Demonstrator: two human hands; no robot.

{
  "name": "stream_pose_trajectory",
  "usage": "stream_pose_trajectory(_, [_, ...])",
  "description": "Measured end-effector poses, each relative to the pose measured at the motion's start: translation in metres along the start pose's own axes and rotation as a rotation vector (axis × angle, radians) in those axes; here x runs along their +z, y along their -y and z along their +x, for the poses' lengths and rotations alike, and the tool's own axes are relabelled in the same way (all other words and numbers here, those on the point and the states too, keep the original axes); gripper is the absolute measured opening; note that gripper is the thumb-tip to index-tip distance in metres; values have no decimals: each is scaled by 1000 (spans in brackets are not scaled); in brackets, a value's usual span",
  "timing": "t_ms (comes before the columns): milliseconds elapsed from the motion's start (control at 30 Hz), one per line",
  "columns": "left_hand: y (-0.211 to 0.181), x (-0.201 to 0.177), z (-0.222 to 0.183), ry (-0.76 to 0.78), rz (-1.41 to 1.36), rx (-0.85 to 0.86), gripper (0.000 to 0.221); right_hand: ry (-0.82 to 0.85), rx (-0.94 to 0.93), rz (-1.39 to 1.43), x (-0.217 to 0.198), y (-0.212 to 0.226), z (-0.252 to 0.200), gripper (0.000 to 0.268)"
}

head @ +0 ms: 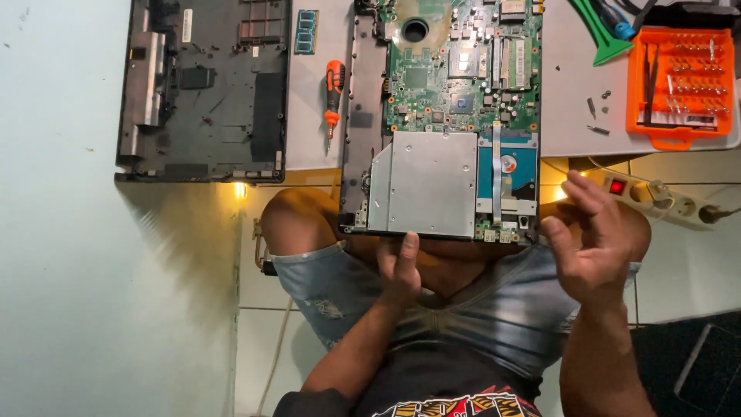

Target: A person is repairing a laptop by manipulating the motherboard, aligning the cooling fan, and using a screwdriver to fasten components.

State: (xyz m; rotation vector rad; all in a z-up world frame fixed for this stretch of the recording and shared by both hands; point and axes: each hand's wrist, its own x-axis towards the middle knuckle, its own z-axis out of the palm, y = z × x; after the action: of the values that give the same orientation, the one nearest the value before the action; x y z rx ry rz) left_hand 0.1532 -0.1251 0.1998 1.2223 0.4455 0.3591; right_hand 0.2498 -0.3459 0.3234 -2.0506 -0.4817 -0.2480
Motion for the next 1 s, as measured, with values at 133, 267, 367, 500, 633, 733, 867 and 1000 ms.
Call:
stream_pose_trajectory(133, [-16,-6,7,90,-52,67,24,61,-82,-112,13,27,4,67])
stream_pose_trajectory(267, [-15,-21,18,245,-5,67,32,223,-253,-388,20,39,29,103])
stream_pose_trajectory(367, [-10,-31,26,304,46,12,27,334,-354,-442,26,49,54,112])
stream_pose_trajectory(500, [-19,-32,34,359,-5,44,35,520,-391,-486,37,55,80,108])
stream_pose_trajectory(633, [-17,-31,31,336,-67,12,36,491,-442,-445,82,72,126,75])
stream_pose_trajectory(733, [-9,-26,31,335,59,-147,22,548,-470,-307,144,90,177,40])
stream_pose_trajectory(867, [-19,-22,31,371,-127,11,19,600,-350,-532,224,88,216,23])
stream_pose_trajectory(1000, [-30,-27,30,429,-105,-140,21,580,-376,-738,263,85,224,43])
